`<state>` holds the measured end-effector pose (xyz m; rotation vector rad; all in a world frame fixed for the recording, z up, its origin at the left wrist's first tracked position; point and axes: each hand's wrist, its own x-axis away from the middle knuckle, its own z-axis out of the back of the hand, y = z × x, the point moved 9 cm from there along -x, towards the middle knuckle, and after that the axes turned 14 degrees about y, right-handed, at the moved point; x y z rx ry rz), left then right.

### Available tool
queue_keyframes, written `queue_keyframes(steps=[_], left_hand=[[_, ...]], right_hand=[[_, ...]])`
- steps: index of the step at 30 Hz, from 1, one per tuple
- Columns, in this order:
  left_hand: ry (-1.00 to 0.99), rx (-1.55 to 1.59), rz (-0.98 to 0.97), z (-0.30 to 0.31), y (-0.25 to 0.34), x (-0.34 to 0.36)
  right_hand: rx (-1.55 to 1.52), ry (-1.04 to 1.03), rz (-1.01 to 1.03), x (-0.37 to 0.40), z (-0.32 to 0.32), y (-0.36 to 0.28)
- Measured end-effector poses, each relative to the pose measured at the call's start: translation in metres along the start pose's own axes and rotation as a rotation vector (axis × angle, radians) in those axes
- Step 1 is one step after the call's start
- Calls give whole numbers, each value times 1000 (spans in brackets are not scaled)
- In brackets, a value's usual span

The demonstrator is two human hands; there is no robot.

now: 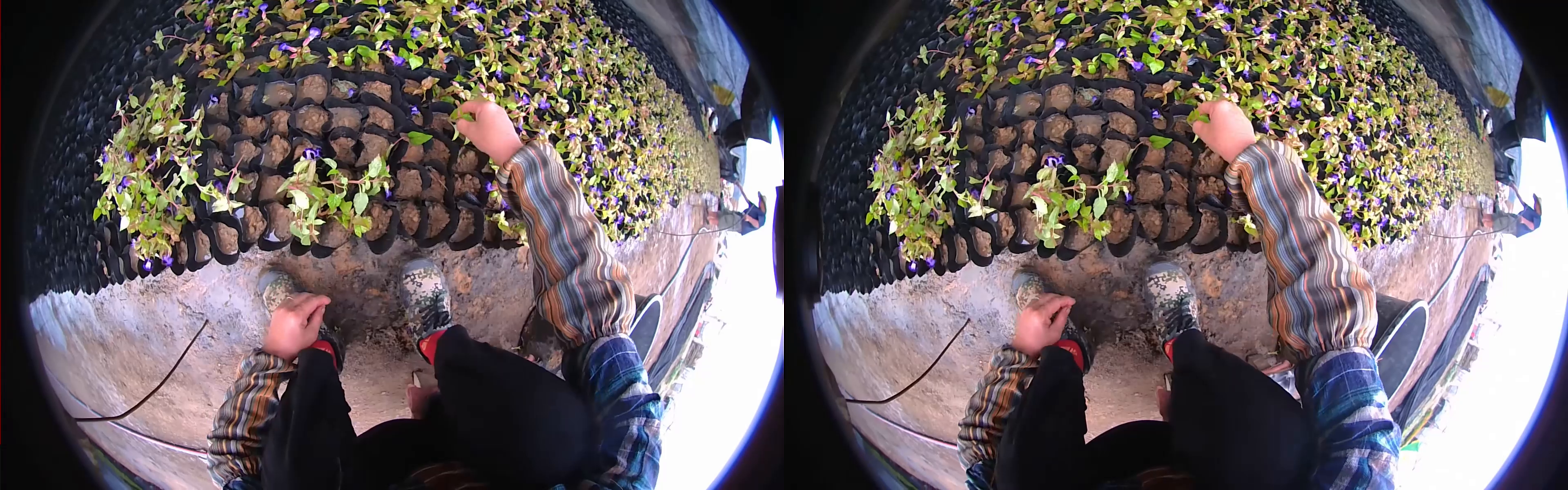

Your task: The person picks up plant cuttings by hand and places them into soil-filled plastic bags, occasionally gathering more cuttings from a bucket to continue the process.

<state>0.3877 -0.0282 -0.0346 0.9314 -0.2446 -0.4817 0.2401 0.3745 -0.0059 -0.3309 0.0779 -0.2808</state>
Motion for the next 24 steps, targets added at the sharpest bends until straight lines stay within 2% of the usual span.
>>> queue_keyframes(steps=[2,6,7,8,9,10,11,12,14,15,18,24], left_hand=[[8,-59,-160,-4,6,5],[-17,-74,-141,-14,9,5],[-6,-94,-163,-15,9,4],[79,-71,-189,-16,5,9],[95,-63,-183,-14,5,9],[106,-55,-197,-13,4,11],[98,-64,-203,-10,5,11],[132,-80,-221,-9,2,14],[186,-71,-206,-9,-4,17],[195,-82,-192,-8,-6,19],[187,-64,-134,-10,-16,25],[226,-95,-166,-10,-15,14]], right_hand=[[113,38,118,-8,-6,-9],[513,18,320,-24,-33,-15],[513,19,317,-27,-39,-13],[950,456,176,-31,-30,-7],[1299,905,-24,-22,-50,-3],[1170,721,96,-34,-56,-3],[968,422,350,-39,-59,-10],[831,311,511,-38,-62,-19],[711,314,665,-35,-63,-22],[674,173,552,-38,-64,-18],[746,56,537,-37,-66,-13],[793,41,512,-30,-68,-26]])
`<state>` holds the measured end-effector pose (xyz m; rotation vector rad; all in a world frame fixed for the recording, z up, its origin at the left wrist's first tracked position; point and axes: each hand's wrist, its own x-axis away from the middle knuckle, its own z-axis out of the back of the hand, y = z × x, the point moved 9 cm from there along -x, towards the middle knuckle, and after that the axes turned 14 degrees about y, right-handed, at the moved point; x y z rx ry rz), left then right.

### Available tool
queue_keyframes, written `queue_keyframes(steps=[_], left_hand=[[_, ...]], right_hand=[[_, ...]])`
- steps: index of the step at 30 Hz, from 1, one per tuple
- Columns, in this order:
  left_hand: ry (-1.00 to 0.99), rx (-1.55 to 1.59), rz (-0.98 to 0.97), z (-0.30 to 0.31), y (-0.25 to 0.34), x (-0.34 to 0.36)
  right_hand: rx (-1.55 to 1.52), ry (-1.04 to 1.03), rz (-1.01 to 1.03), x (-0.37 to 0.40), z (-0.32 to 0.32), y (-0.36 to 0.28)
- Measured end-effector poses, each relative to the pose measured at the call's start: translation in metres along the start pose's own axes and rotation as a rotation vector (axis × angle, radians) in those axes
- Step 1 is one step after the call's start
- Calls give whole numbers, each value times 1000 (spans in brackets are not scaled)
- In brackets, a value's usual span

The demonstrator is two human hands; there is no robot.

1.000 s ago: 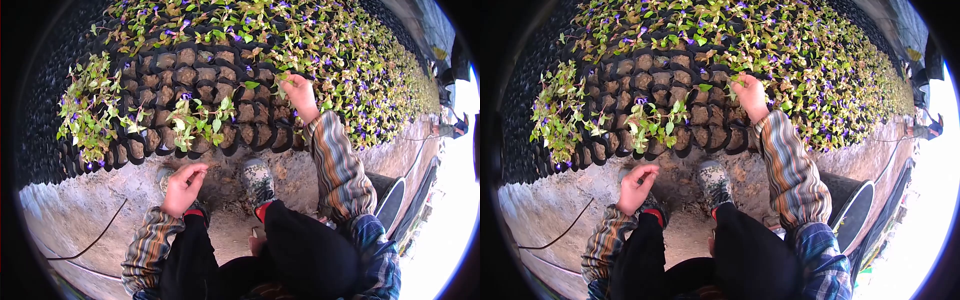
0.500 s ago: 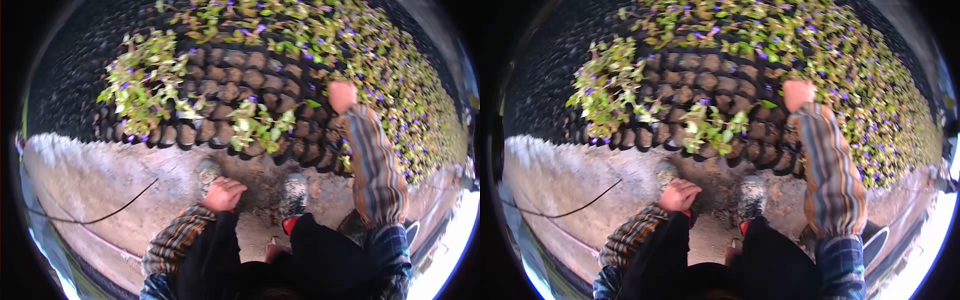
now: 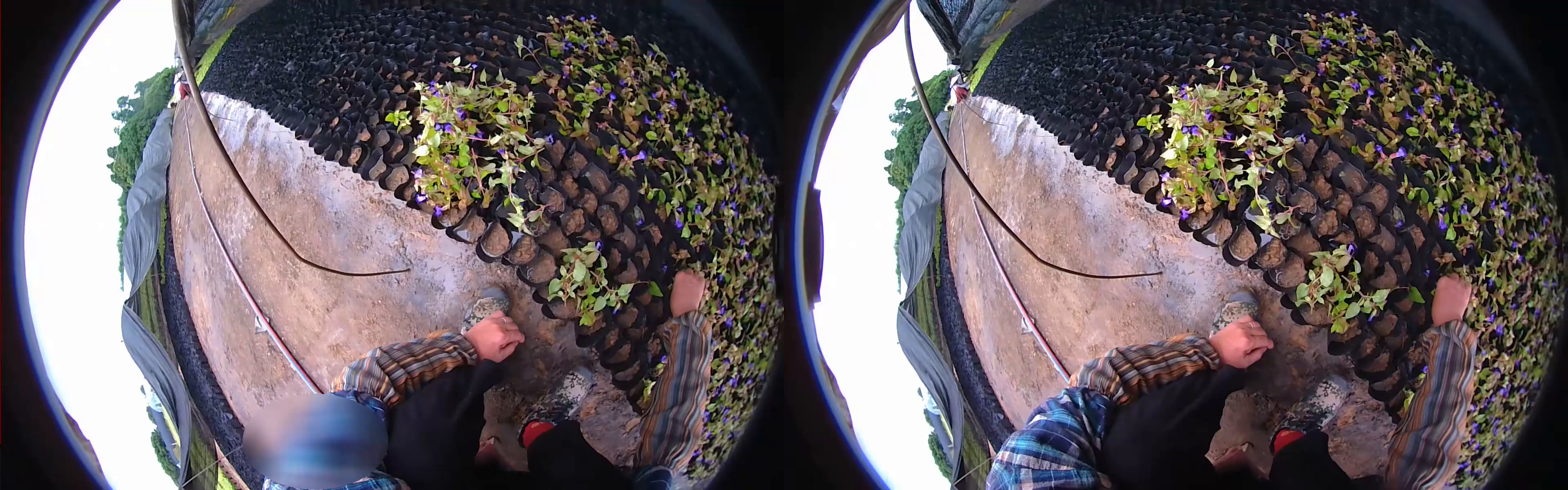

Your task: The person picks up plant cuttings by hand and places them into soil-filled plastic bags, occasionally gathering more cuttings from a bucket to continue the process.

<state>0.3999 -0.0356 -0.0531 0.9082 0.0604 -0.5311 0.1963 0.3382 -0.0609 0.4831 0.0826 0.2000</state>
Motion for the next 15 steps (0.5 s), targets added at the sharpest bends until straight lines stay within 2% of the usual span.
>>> queue_keyframes(steps=[8,12,14,15], left_hand=[[-53,-73,-19,-7,-5,0],[-42,-112,-3,-4,-7,-2],[-8,-81,14,-2,-7,-2],[-35,-119,6,-3,-5,-4]], right_hand=[[-58,-34,-67,8,0,-7],[-148,11,-248,19,-4,11],[-176,196,-251,19,84,1],[-247,175,-195,16,116,-4]])
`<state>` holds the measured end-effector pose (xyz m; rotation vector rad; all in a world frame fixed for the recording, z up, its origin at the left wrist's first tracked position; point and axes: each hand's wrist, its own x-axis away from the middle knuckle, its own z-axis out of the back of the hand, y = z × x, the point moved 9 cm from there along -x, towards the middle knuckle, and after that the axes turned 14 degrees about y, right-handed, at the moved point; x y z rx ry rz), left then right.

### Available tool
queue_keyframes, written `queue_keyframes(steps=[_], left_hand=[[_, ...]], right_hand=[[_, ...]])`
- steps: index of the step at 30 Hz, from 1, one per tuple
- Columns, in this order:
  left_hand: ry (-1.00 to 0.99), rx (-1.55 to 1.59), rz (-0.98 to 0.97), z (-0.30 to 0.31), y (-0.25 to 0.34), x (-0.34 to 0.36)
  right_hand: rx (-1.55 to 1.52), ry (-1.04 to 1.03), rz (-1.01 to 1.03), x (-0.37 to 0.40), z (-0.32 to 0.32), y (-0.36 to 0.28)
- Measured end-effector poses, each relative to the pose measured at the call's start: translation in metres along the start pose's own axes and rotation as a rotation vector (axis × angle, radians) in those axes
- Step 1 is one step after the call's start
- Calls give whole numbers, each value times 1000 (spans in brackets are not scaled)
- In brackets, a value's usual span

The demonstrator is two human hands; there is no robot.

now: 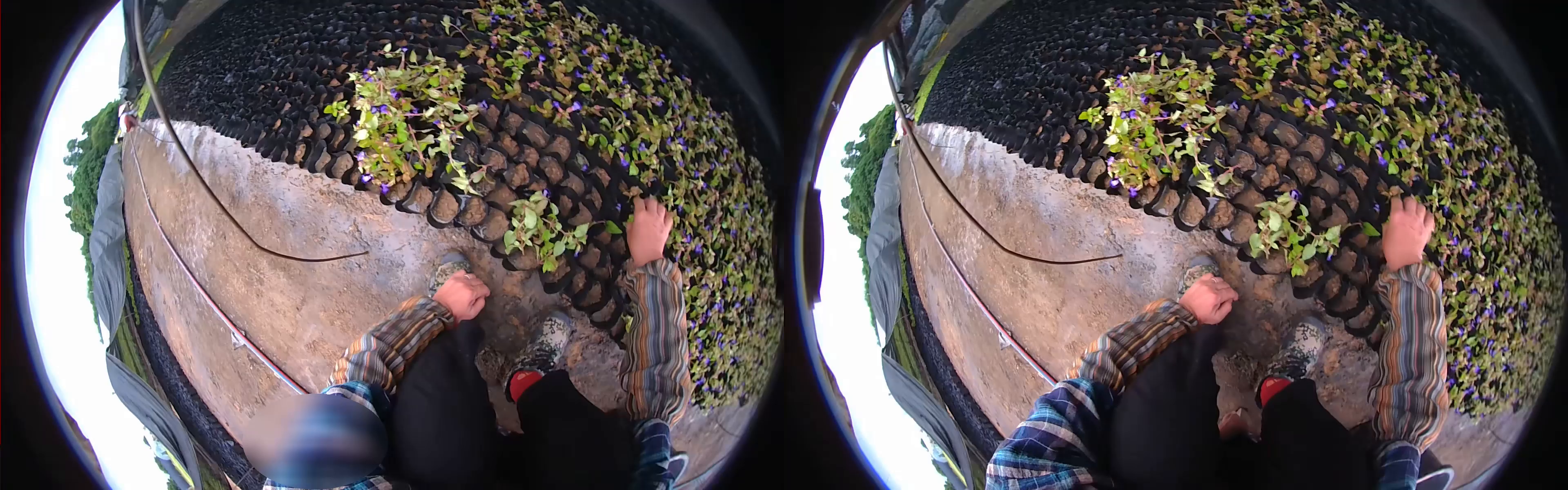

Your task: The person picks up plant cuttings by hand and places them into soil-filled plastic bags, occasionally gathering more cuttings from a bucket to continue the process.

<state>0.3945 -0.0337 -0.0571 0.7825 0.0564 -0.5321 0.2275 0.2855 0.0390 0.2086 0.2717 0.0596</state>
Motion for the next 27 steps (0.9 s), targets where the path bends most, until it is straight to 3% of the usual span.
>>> queue_keyframes(steps=[2,3,4,7,9,10,11,17,21,24,27], left_hand=[[19,18,37,-2,-3,-1],[21,-4,21,-2,-1,-1],[26,-14,3,-1,2,-4],[24,-56,-10,2,4,-2],[17,-43,3,-6,6,-6],[7,-36,15,-9,6,-6],[3,-47,32,-5,2,-3],[-30,21,26,-3,-6,4],[21,72,32,-8,-15,12],[47,99,0,-10,-11,17],[20,76,-32,-8,-14,14]], right_hand=[[-191,22,29,-10,21,-26],[-321,-78,32,-20,26,-51],[-587,-13,103,-28,39,-84],[-1484,-398,45,-54,105,-187],[-1282,-260,126,-72,122,-204],[-1117,-35,207,-76,119,-203],[-970,50,298,-77,111,-206],[-735,21,577,-65,34,-282],[-512,122,764,-55,18,-315],[-563,104,697,-57,17,-310],[-881,24,364,-72,35,-275]])
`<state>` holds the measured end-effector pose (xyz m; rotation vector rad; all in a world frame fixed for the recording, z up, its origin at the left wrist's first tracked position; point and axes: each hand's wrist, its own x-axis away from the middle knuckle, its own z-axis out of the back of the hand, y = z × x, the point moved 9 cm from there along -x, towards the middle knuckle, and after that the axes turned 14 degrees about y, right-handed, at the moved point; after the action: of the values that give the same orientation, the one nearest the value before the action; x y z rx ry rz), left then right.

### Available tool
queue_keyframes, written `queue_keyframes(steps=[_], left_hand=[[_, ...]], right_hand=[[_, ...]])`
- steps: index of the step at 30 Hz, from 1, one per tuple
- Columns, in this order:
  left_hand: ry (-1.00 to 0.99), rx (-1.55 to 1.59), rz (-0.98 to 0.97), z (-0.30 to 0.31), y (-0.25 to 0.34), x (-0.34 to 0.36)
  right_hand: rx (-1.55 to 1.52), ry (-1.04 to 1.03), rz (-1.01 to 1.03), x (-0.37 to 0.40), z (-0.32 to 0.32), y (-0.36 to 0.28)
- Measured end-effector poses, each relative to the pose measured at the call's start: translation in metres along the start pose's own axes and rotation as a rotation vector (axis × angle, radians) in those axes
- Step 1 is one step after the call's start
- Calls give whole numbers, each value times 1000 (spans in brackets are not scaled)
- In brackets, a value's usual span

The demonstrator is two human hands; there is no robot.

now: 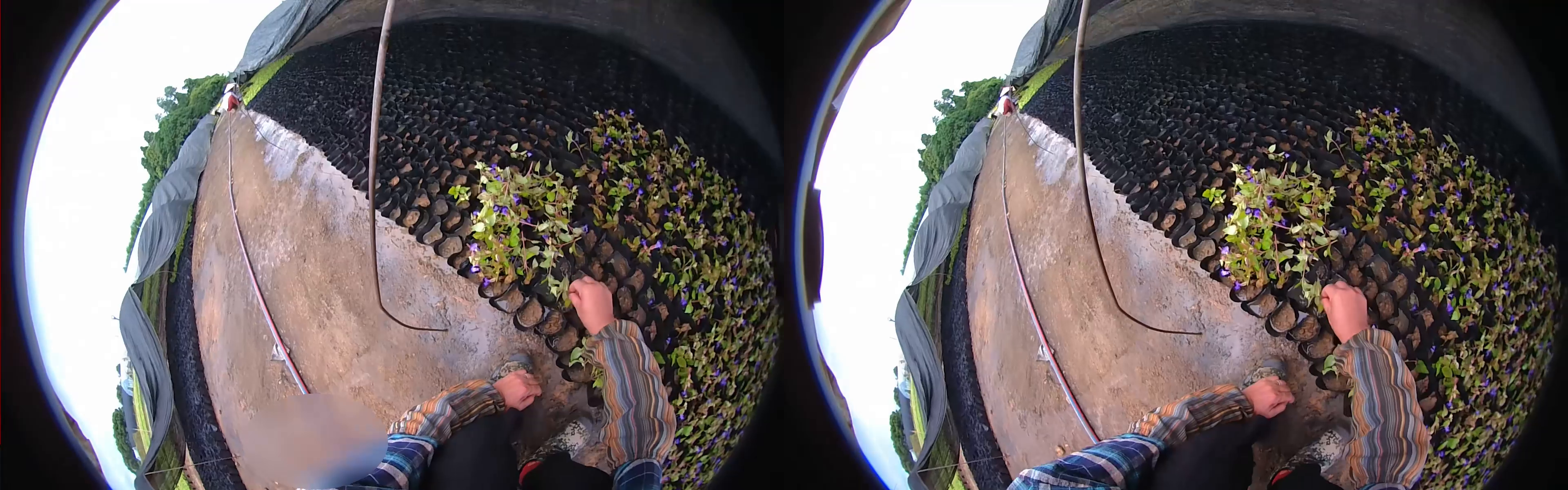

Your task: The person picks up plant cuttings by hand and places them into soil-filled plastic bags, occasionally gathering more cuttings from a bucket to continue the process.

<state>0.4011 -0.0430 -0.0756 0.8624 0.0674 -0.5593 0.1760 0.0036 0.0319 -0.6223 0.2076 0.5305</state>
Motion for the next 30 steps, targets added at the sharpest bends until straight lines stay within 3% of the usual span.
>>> queue_keyframes(steps=[5,7,10,12,16,18,20,22,24,30], left_hand=[[-3,-10,9,8,4,-3],[95,15,4,20,10,-10],[52,-12,10,13,11,-17],[42,-3,-15,9,11,-19],[-34,-32,16,1,10,-22],[-45,-45,13,-1,9,-23],[-48,-48,13,-1,11,-24],[-26,-56,-1,0,14,-27],[-30,-62,11,1,14,-26],[-39,-57,6,1,15,-27]], right_hand=[[-818,179,-760,47,49,82],[-851,287,-996,91,103,98],[-839,539,-1043,177,165,153],[-670,675,-1245,240,202,176],[-408,929,-1226,319,225,207],[-312,774,-1288,337,219,216],[-220,790,-1247,347,208,225],[225,702,-1017,341,208,225],[618,537,-964,315,210,201],[697,426,-1002,323,181,213]])
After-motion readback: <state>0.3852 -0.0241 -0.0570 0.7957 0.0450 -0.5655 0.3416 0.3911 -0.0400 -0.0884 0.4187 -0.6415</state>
